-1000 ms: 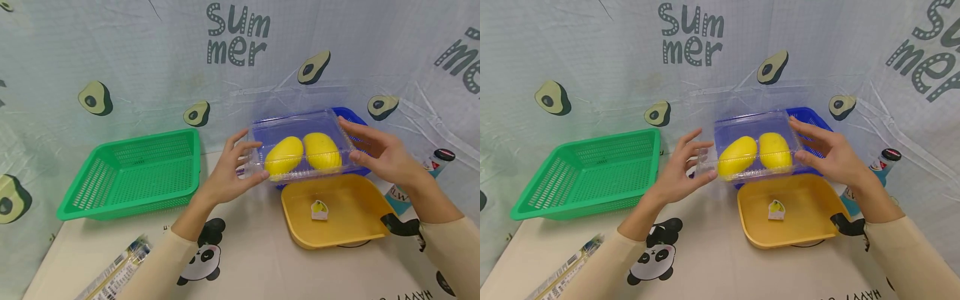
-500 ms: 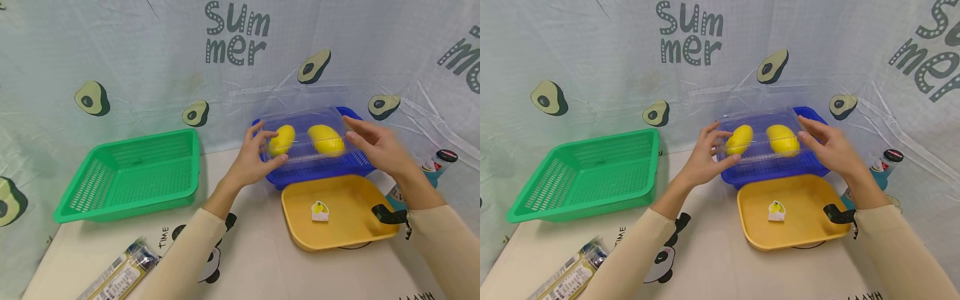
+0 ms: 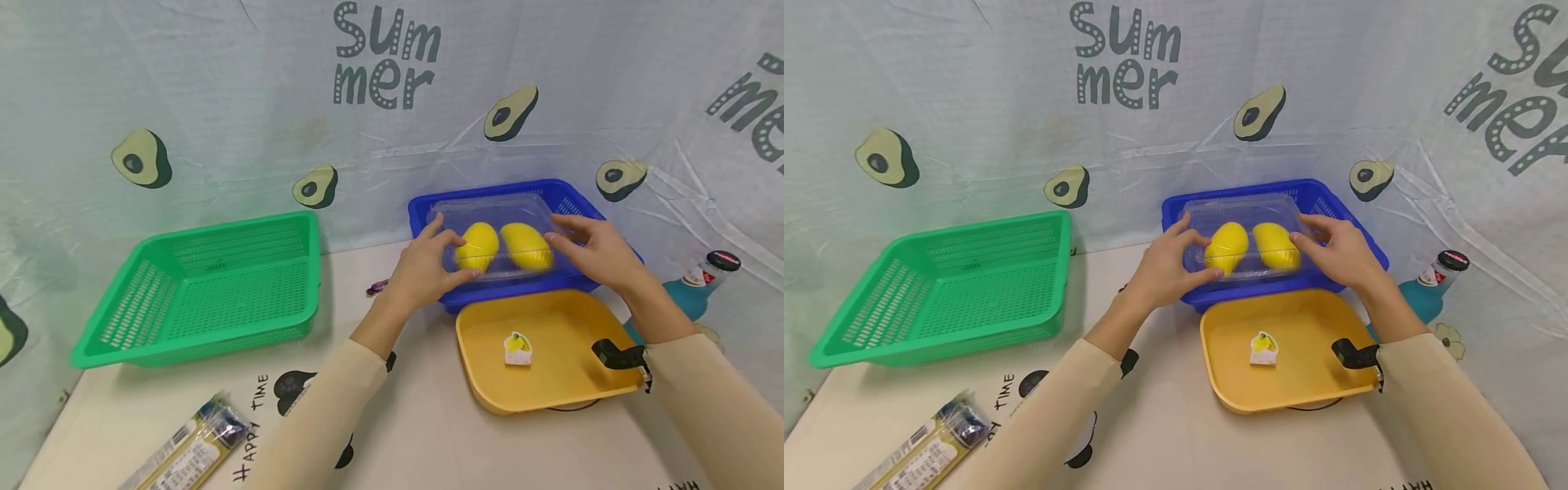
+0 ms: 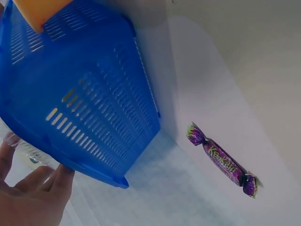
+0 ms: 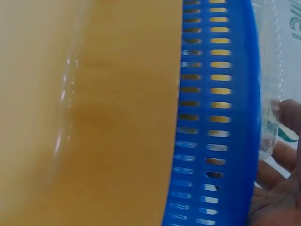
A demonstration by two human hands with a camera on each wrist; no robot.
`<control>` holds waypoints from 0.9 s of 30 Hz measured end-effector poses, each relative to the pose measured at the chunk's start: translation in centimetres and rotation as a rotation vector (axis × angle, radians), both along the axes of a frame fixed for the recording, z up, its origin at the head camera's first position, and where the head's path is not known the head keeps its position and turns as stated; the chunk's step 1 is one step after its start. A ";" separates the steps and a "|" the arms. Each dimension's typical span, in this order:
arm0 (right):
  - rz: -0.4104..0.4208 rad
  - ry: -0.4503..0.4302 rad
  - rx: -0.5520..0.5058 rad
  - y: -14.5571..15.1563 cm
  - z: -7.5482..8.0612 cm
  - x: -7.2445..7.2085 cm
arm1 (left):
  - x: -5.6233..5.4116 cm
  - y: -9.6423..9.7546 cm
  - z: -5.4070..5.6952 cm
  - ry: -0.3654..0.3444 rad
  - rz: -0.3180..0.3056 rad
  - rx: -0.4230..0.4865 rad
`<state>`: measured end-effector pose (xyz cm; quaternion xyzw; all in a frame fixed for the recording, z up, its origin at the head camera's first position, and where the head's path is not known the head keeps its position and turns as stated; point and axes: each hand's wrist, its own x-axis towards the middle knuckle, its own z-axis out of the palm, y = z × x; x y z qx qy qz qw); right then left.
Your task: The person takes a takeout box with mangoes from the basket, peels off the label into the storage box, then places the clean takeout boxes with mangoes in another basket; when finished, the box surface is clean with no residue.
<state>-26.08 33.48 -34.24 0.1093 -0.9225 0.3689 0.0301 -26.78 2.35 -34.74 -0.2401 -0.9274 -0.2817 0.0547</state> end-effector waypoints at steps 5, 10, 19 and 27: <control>-0.054 -0.044 0.027 0.4 -0.4 -0.5 | -0.1 1.0 0.0 0.034 0.024 -0.146; -0.085 -0.054 0.074 0.7 -0.6 -1.0 | -0.3 1.1 0.4 -0.005 0.030 -0.211; -0.093 -0.038 0.198 -0.2 -0.5 -1.7 | -0.4 1.0 0.0 -0.012 -0.010 -0.311; -0.137 -0.025 0.261 -0.3 -0.6 -1.3 | -0.4 1.2 0.0 0.035 -0.045 -0.315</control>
